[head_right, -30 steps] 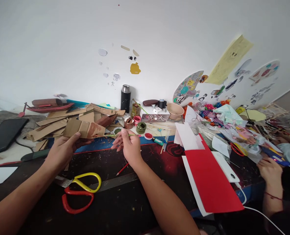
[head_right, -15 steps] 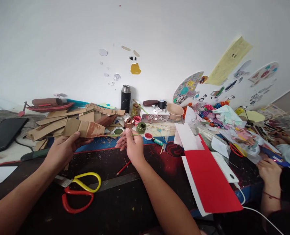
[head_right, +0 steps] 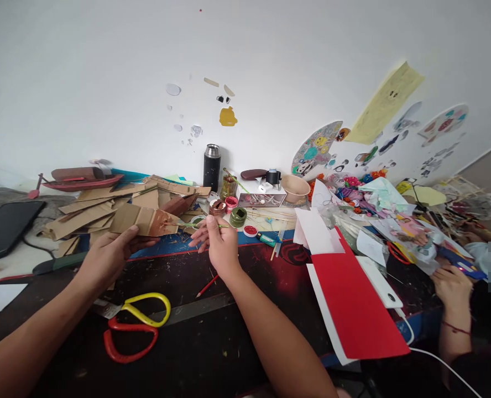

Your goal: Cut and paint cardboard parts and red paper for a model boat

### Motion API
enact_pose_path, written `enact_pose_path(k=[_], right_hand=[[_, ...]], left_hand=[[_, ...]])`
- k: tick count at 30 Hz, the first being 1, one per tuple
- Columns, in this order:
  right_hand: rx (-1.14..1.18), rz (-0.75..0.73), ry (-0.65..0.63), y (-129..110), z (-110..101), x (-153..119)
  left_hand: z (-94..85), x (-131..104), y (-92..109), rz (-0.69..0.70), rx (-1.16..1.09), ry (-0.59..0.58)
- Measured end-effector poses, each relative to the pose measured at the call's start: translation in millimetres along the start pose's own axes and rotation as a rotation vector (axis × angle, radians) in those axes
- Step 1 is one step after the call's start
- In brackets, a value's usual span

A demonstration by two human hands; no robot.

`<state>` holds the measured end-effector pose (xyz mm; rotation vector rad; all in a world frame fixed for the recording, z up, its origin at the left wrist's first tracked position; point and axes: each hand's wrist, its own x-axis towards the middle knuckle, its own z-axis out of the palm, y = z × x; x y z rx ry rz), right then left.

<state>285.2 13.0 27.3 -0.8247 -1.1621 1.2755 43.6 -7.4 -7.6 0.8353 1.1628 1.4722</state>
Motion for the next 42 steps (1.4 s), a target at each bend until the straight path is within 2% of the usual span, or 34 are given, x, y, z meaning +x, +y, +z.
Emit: enact_pose_path(k=[9,15,22,29,35,42], right_hand=[[-0.027,0.032,-0.04,-2.6,-0.7,-5.7],[0.0,-0.015,0.043,-5.3,-1.2,3.4],[-0.019,0.046,-0.046,-1.9,-0.9,-5.6],[-0.014,0.002,0.039,-5.9,-1.6,7.3],[-0.009,0.031,-0.013,-0.7,-2.4,-1.8],[-0.013,0.001,0.031,-3.0,1.2,9.0]], left_hand=[[-1.0,-0.1,0.5,0.019,-0.004,-0.002],[-0.4,0.2,-1.0,-0.017,0.035,-0.017],[0.3,-1.1,-0.1,0.004,0.014,-0.009],[1.2,-3.2,2.1,-0.027,0.068,-0.023],[-1.8,-1.5,5.8,-0.004,0.001,0.009],[-1.9,-2.6,5.2,-0.031,0.07,-0.015]])
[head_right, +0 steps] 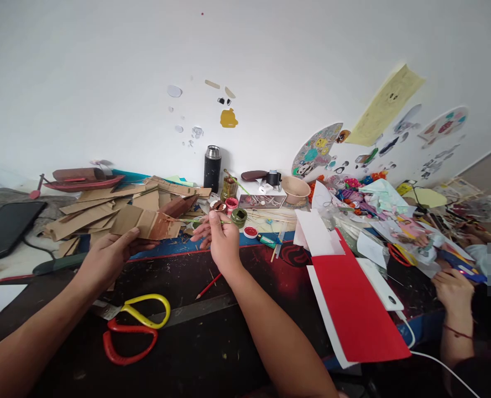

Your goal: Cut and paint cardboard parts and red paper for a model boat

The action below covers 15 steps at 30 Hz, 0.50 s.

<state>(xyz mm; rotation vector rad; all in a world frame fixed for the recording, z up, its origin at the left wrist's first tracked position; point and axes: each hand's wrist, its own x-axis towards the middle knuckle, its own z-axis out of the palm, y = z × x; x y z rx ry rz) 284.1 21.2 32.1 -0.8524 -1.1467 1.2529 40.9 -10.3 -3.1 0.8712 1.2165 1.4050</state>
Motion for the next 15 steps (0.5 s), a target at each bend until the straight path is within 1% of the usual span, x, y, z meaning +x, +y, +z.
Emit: enact_pose_path(k=[4,10,15], right_hand=[[-0.006,-0.008,-0.001,-0.3,0.9,1.9],[-0.006,-0.006,0.028,0.1,-4.4,-1.3],[-0.007,-0.025,0.016,-3.7,0.6,0.0]], left_hand=[[1.1,-2.1,1.5,0.002,0.014,0.004],[2.3,-2.2,3.2,0.018,-0.002,0.012],[0.7,-2.7,0.3,-0.006,0.063,-0.006]])
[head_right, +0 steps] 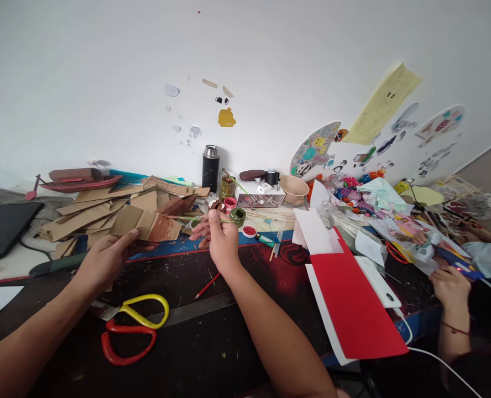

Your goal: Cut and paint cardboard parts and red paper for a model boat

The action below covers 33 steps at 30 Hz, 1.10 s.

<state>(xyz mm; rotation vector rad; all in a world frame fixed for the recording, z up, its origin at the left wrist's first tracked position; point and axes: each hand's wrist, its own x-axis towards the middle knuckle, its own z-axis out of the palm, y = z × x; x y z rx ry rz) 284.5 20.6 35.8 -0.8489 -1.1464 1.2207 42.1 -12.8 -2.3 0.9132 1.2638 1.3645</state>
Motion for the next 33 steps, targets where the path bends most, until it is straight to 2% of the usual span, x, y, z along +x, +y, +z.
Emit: enact_pose_path(k=[4,13,16,22,30,33], right_hand=[[-0.003,0.008,-0.008,0.3,2.2,0.6],[-0.011,0.029,0.019,-0.4,-14.4,-3.6],[-0.006,0.02,0.017,-3.1,-11.1,-1.7],[0.012,0.025,0.012,-0.2,-7.0,-7.6],[0.012,-0.007,0.016,-3.8,-0.7,-2.6],[0.024,0.003,0.017,-3.1,0.6,-1.3]], left_hand=[[-1.5,-0.4,2.2,-0.009,0.019,0.023],[0.0,2.2,6.1,0.018,-0.12,0.047],[3.0,1.0,6.4,0.012,-0.137,0.033],[3.3,2.9,7.0,0.063,-0.229,0.079],[3.1,2.1,3.4,0.01,-0.14,0.019],[3.2,2.1,3.8,0.01,-0.154,0.033]])
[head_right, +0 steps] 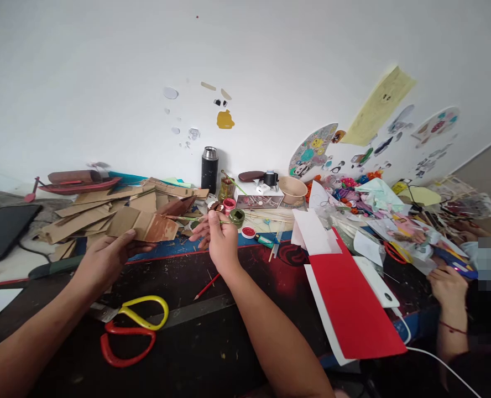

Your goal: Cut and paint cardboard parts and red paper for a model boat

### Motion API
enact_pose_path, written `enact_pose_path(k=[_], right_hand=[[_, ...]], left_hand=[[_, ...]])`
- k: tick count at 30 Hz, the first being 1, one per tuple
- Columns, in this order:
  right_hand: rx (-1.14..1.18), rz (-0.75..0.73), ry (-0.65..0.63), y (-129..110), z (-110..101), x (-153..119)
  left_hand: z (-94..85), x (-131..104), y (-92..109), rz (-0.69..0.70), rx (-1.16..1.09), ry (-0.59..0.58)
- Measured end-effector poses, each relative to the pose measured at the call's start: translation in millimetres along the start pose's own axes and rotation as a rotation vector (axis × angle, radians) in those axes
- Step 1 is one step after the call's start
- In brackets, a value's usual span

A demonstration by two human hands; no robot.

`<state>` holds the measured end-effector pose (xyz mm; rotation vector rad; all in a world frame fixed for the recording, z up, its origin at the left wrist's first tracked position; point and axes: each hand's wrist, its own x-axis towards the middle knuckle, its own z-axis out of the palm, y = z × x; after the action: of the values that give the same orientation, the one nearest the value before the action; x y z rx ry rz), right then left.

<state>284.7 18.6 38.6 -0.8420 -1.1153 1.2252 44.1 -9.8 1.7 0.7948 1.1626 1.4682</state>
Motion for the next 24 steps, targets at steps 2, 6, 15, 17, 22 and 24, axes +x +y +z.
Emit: enact_pose_path(k=[2,6,15,17,22,24], right_hand=[[0.007,0.008,0.009,1.1,-2.9,-1.6],[-0.003,0.022,0.01,1.0,-10.9,-4.5],[0.017,0.014,0.021,2.7,-5.6,-4.8],[0.019,0.029,-0.001,4.4,-6.0,-7.1],[0.006,0.026,-0.018,3.2,-8.4,-5.9],[0.0,0.016,-0.004,1.6,-8.7,-3.9]], left_hand=[[-0.9,1.0,0.9,0.015,-0.027,0.026],[-1.7,2.2,1.9,0.036,-0.063,0.056],[0.2,3.8,-0.8,0.064,-0.12,0.064],[-0.7,5.2,-0.7,0.083,-0.147,0.076],[-0.1,4.1,1.8,0.084,-0.161,0.083],[0.8,2.9,3.3,0.075,-0.15,0.084]])
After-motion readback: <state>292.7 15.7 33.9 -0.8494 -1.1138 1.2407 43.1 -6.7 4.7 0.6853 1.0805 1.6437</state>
